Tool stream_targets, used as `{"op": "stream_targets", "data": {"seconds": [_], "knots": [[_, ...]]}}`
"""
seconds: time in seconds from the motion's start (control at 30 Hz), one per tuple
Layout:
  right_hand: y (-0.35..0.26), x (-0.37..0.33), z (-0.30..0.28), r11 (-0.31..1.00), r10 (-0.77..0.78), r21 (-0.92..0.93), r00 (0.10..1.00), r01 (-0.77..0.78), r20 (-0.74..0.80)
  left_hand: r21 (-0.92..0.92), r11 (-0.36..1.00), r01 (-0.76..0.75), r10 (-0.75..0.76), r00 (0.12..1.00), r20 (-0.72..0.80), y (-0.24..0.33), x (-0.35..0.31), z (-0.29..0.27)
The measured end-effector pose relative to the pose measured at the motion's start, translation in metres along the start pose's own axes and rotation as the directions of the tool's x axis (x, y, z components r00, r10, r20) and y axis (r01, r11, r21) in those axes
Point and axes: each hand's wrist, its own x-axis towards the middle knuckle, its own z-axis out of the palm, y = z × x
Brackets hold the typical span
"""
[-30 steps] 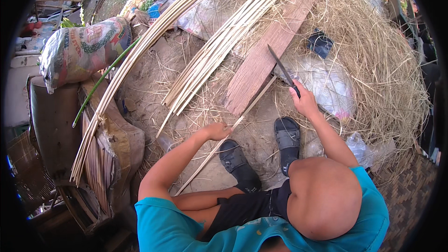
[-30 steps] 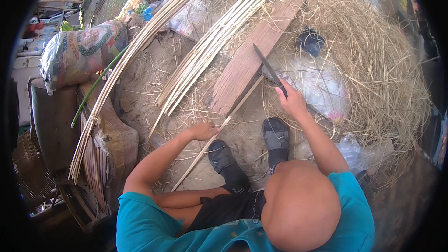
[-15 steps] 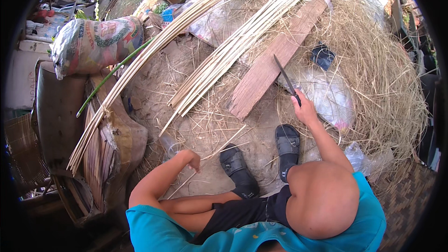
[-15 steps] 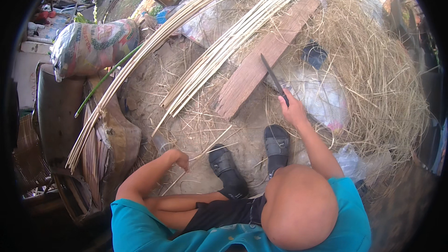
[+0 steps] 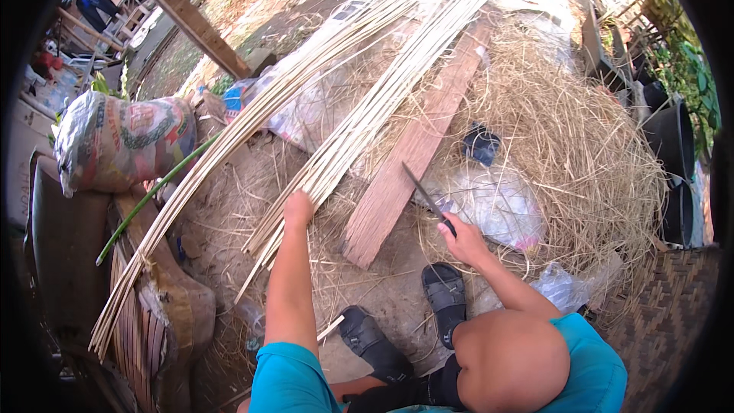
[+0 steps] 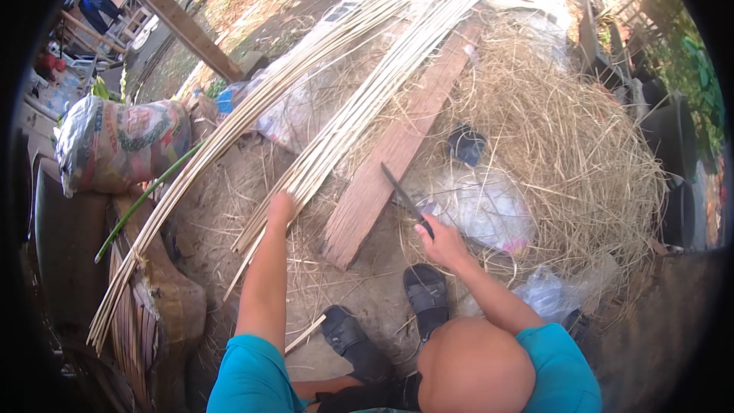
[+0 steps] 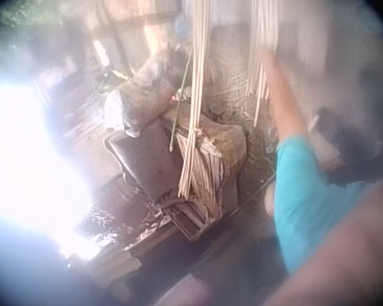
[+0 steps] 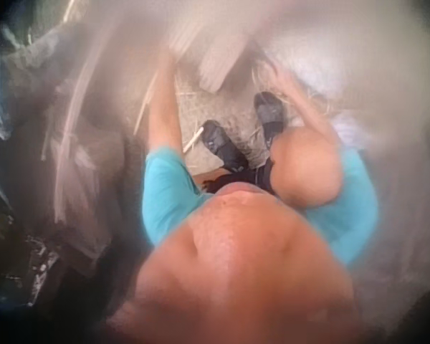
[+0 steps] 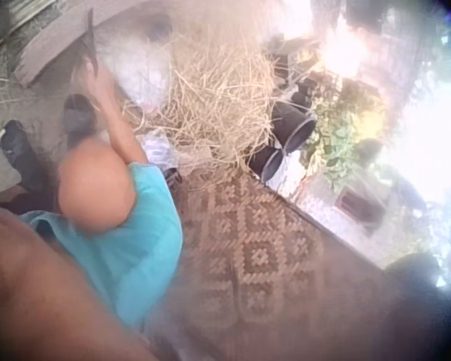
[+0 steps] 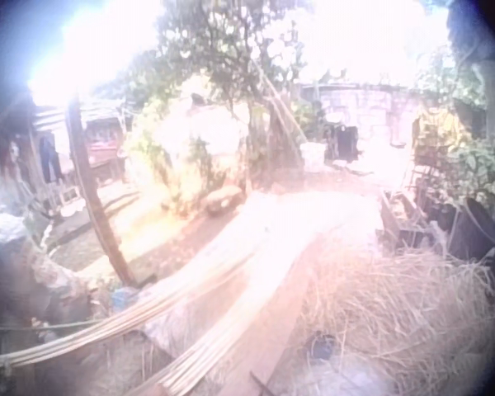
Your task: The person sits on the ground and uses a machete to split long bamboo stalks into thin strips. They then gather the strips, align them, and tie them into bundles using thin twine.
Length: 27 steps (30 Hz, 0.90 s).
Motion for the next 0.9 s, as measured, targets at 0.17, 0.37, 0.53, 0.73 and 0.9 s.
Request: {"op": "stream_targets", "data": {"seconds": [0.17, 0.37, 0.53, 0.73, 0.9], "knots": [[0.001, -0.007, -0.005, 0.999, -0.028, 0.041, 0.999, 0.027, 0.041, -0.056, 0.997, 0.044, -0.037, 0.992, 0.124, -0.014, 0.018, -0.028], [0.01, -0.019, 0.001, 0.997, -0.08, 0.006, 0.996, 0.08, 0.025, -0.163, 0.961, -0.224, 0.139, 0.898, -0.417, 0.041, 0.015, -0.226], [-0.025, -0.023, 0.021, 0.987, -0.158, 0.055, 0.92, 0.149, 0.358, -0.705, 0.703, -0.095, 0.063, 0.995, -0.071, 0.09, 0.012, -0.246], [-0.059, -0.06, 0.067, 0.84, -0.536, 0.296, 0.608, 0.455, 0.586, -0.786, 0.595, 0.169, 0.208, 0.912, 0.353, 0.225, 0.007, -0.089], [-0.033, -0.037, 0.052, 0.894, -0.179, 0.392, 0.63, -0.216, 0.756, -0.658, 0.753, 0.013, 0.104, 0.985, 0.138, 0.297, -0.006, -0.005]]}}
